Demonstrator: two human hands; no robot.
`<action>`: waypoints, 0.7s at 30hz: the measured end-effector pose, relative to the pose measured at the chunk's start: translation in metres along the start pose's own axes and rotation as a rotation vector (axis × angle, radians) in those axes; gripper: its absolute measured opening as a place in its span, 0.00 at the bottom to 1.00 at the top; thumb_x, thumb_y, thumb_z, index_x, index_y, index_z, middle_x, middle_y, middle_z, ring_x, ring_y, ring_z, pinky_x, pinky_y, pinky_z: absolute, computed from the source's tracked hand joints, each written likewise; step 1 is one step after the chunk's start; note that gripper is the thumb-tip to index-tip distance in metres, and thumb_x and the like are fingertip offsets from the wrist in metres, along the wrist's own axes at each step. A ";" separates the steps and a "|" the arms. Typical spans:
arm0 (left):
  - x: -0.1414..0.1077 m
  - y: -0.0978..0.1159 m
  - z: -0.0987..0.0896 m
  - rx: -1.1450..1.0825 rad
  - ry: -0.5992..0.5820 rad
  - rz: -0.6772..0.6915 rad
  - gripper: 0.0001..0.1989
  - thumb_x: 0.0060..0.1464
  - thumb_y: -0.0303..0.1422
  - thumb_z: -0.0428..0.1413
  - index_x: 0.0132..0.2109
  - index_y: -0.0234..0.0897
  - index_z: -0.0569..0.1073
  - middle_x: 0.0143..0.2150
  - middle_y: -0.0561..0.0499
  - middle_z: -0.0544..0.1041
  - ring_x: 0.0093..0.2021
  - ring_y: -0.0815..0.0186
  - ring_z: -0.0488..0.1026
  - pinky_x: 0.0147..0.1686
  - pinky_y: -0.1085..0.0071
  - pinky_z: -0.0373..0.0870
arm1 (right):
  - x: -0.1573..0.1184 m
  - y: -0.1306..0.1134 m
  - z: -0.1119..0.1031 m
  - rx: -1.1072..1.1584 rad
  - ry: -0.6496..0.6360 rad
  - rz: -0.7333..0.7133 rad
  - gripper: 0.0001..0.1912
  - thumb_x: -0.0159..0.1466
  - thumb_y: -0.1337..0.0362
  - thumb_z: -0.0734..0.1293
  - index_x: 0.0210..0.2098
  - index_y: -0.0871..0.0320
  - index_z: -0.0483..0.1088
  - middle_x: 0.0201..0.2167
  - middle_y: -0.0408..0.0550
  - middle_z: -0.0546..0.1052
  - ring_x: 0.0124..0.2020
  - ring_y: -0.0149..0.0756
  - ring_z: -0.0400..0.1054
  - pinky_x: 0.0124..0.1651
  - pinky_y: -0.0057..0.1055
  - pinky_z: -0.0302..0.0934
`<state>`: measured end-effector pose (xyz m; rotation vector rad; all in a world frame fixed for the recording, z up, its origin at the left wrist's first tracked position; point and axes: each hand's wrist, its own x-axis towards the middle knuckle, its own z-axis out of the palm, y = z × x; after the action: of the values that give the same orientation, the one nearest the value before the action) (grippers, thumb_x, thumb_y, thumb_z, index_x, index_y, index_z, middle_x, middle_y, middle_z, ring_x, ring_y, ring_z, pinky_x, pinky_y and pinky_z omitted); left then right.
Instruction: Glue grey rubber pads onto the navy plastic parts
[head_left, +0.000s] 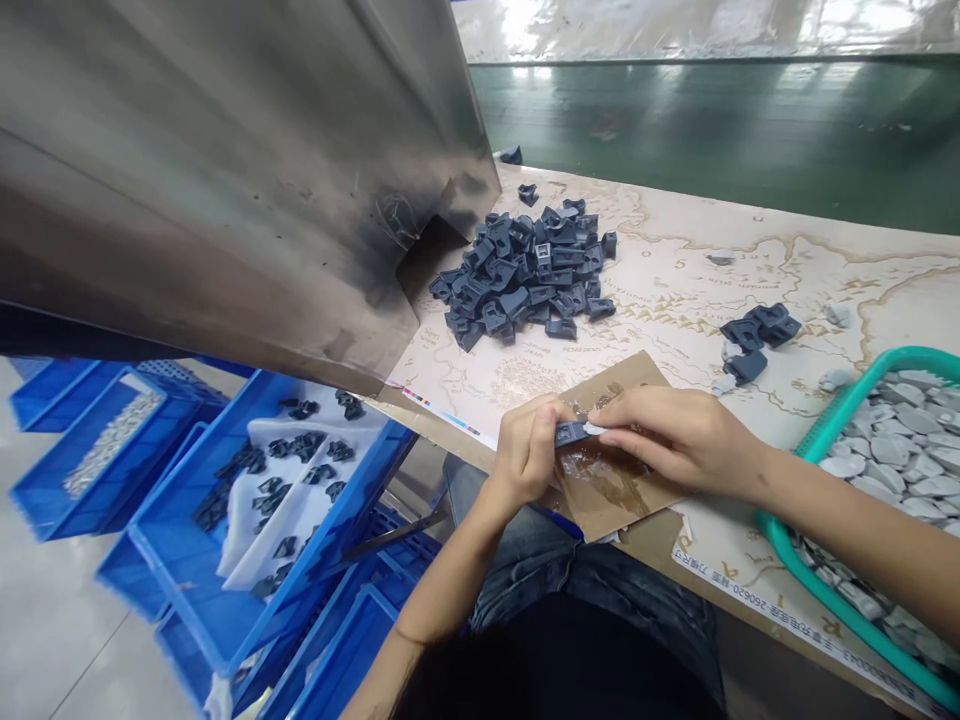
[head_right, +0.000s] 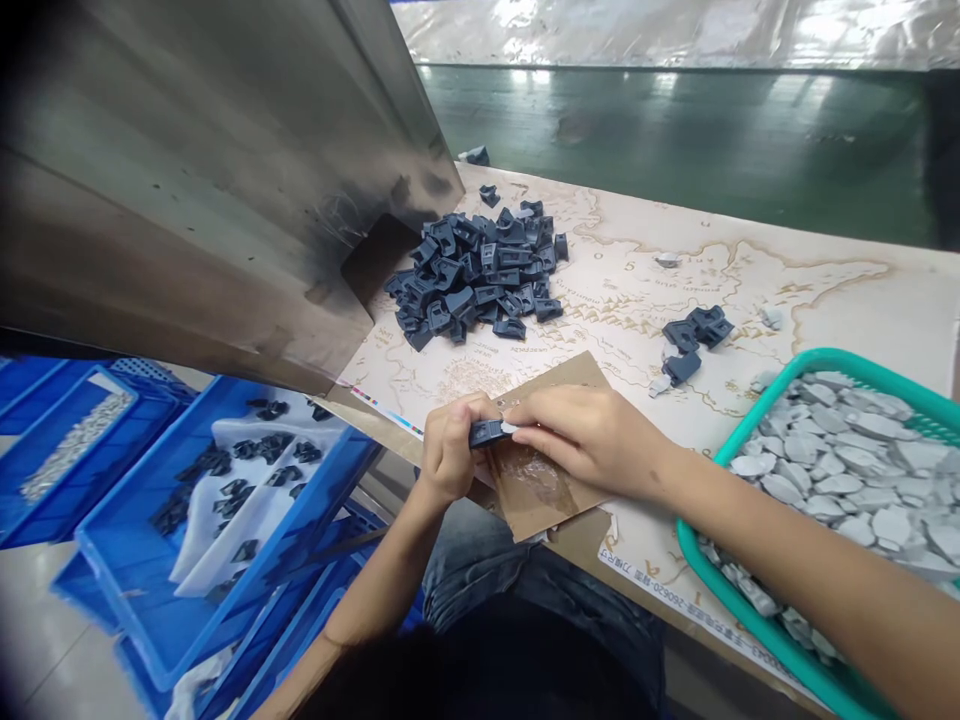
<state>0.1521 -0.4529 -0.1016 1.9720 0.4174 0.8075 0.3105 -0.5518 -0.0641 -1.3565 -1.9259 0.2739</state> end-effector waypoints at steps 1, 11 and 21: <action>0.000 0.000 0.000 -0.005 -0.010 0.007 0.27 0.65 0.42 0.33 0.24 0.37 0.65 0.21 0.52 0.63 0.23 0.69 0.60 0.25 0.71 0.57 | 0.000 0.001 0.000 -0.011 -0.013 -0.018 0.16 0.72 0.60 0.54 0.38 0.59 0.69 0.32 0.48 0.78 0.32 0.35 0.73 0.35 0.29 0.66; 0.005 0.002 0.003 -0.180 -0.146 -0.143 0.31 0.62 0.48 0.30 0.21 0.37 0.62 0.19 0.53 0.63 0.21 0.69 0.59 0.26 0.69 0.57 | 0.002 -0.005 0.001 -0.074 -0.009 -0.159 0.14 0.71 0.63 0.55 0.33 0.61 0.68 0.24 0.47 0.74 0.25 0.31 0.68 0.29 0.25 0.61; 0.022 0.009 0.000 -0.275 -0.209 -0.330 0.32 0.58 0.54 0.33 0.21 0.37 0.64 0.16 0.54 0.61 0.20 0.70 0.59 0.25 0.71 0.58 | 0.006 -0.006 -0.006 -0.064 0.063 -0.061 0.09 0.70 0.63 0.59 0.37 0.58 0.69 0.27 0.45 0.77 0.25 0.31 0.70 0.28 0.25 0.64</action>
<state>0.1678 -0.4448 -0.0857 1.6539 0.4652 0.4195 0.3100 -0.5508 -0.0539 -1.3294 -1.9343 0.1387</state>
